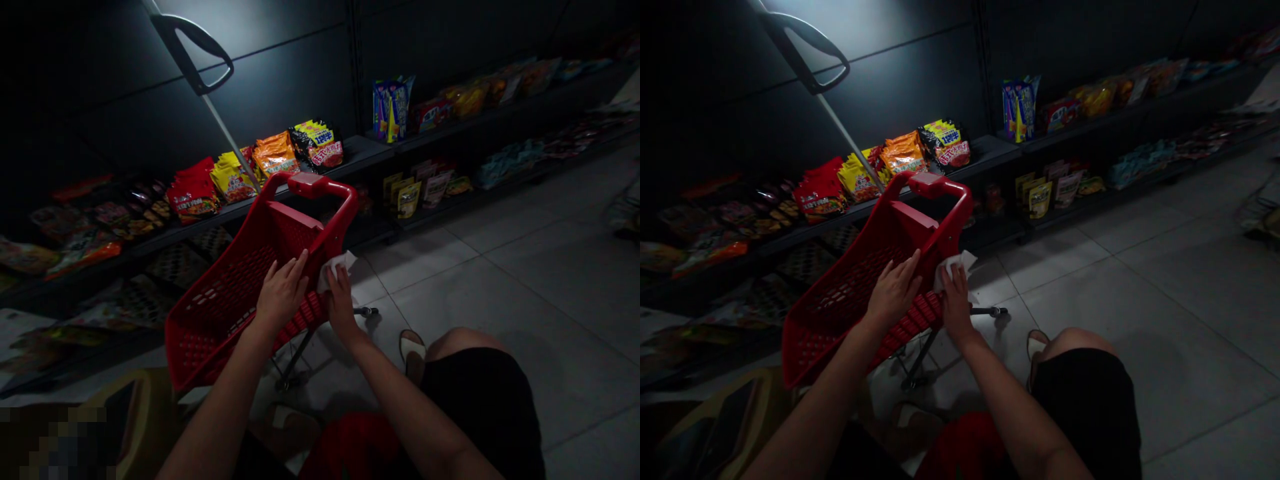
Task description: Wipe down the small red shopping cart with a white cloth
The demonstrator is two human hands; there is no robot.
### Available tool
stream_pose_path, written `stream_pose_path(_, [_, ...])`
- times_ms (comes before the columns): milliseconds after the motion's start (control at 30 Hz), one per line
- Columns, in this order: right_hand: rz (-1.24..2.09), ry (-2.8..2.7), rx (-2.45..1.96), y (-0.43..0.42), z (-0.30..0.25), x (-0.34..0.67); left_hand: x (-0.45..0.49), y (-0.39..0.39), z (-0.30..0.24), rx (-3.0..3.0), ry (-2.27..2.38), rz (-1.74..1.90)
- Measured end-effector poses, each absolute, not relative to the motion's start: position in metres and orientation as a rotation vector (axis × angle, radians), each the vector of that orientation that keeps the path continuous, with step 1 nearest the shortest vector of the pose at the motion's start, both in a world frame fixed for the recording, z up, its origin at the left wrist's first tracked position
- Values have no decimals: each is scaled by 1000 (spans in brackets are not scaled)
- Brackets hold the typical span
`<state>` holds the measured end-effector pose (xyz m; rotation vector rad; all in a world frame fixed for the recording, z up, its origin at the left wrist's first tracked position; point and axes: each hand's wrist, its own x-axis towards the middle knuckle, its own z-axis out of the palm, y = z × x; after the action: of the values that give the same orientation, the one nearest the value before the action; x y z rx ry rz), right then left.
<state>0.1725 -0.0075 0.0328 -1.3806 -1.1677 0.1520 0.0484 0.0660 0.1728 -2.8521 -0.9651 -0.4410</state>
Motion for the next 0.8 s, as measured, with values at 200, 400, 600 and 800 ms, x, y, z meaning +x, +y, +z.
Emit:
stream_pose_path(200, [13,-1235,-1366,-1,61,187,48,54,176,-2910,-950,-465])
stream_pose_path(400, [220,-916,-1443,-23,-48,150,46,50,178,-2910,-941,-482])
stream_pose_path(600, [108,-1163,-1364,-13,20,165,47,54,177,-2919,-939,-487])
stream_pose_path(800, [252,-931,-1418,-23,-32,145,47,52,177,-2953,-922,-506])
